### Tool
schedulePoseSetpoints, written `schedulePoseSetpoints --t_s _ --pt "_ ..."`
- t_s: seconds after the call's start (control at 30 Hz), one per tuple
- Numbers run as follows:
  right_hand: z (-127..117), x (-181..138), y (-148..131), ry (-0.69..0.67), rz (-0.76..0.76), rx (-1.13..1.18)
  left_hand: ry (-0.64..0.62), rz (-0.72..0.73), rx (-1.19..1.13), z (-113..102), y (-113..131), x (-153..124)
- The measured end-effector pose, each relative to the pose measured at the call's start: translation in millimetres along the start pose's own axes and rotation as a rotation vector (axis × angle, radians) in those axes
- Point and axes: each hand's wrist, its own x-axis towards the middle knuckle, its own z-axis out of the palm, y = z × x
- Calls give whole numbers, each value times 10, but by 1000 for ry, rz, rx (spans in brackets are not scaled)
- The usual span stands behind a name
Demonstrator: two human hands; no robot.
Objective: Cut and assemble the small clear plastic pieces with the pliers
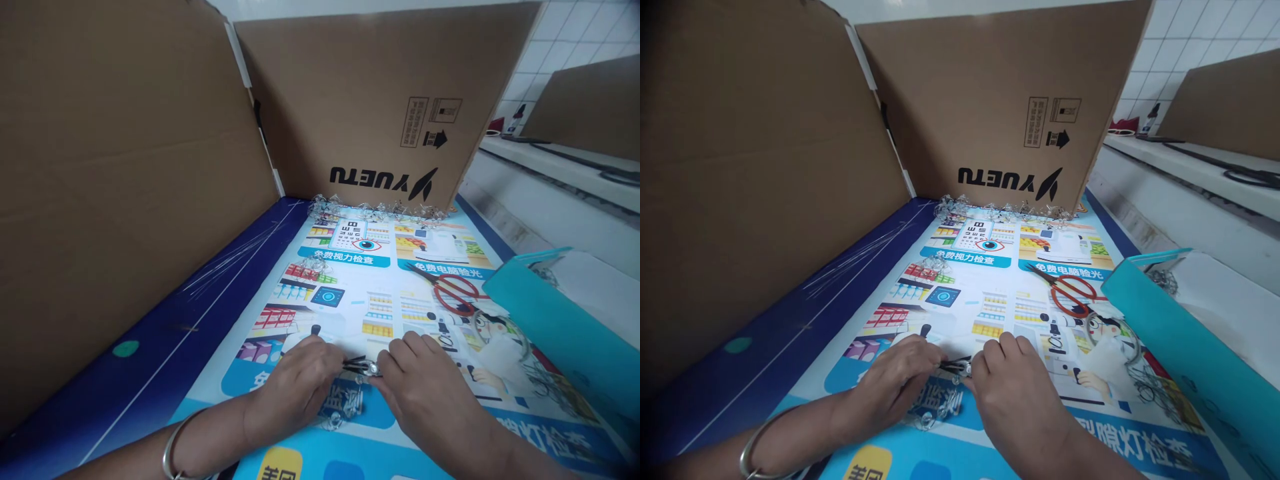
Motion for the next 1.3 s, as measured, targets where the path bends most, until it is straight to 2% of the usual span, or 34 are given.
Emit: schedulePoseSetpoints --t_s 0.77,1.03,1.3 --pt "20 -18 61 -23 30 148 9 133 -27 -17 -5 63" --pt "-50 -10 79 -162 109 274 -52 155 -44 -3 -71 -15" --pt "-71 9 134 -266 166 393 -38 198 -40 -16 -38 25"
